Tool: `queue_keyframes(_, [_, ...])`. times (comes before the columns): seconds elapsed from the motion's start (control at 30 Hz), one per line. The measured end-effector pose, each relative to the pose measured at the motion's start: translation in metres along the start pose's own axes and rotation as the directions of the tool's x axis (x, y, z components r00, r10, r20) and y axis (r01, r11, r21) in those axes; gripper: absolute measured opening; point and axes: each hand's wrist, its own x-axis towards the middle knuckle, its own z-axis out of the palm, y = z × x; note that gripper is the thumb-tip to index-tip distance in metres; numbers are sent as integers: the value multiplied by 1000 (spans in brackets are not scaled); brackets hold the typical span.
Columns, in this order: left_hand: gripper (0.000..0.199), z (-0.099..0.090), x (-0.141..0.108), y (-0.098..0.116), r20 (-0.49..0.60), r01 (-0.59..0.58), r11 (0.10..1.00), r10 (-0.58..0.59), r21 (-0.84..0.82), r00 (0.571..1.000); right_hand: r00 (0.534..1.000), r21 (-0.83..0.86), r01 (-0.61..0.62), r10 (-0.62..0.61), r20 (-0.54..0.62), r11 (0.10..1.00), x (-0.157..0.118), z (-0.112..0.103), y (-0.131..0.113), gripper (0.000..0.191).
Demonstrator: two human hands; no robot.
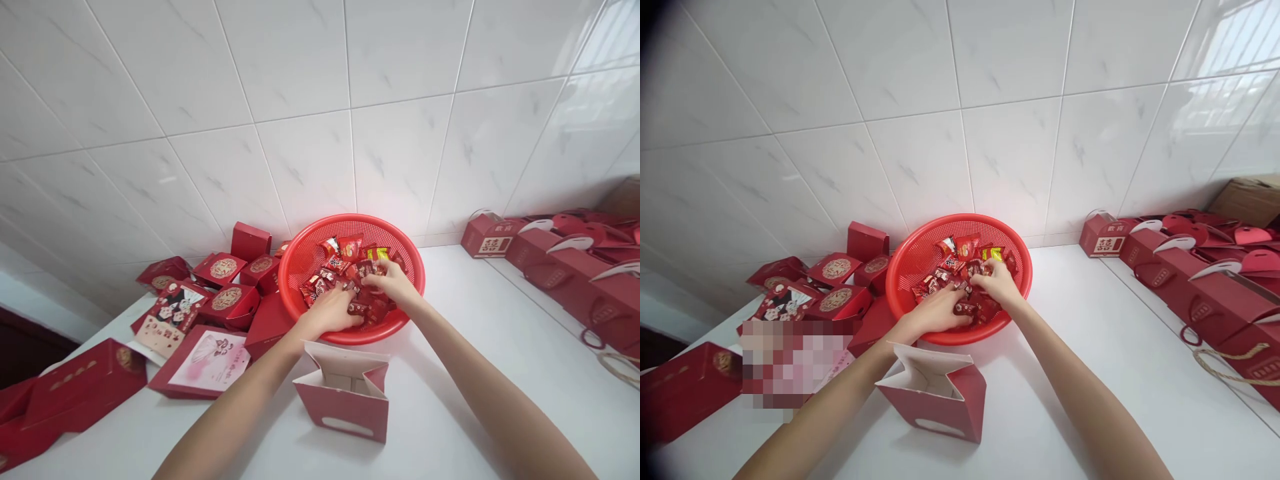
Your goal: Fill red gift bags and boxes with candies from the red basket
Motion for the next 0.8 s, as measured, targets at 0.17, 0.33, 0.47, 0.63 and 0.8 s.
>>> queue_keyframes(0.17, [40,9,-15,9,-100,-36,997,42,63,994,976,-318,212,-219,14,924,-14,5,17,20])
queue_keyframes(0.33, [37,24,-7,5,-232,-29,978,78,207,970,916,-451,371,-401,33,811,-16,12,32,17])
queue_keyframes(0.47, [39,21,17,-6,-265,-22,981,73,192,961,893,-428,417,-449,29,802,7,12,31,17])
queue_keyframes(0.63, [41,5,44,-15,-271,-23,990,60,138,961,882,-505,385,-470,-46,772,39,13,18,18])
queue_keyframes(0.8, [39,3,63,-21,-336,13,994,26,113,942,863,-540,397,-502,-55,742,57,17,23,17])
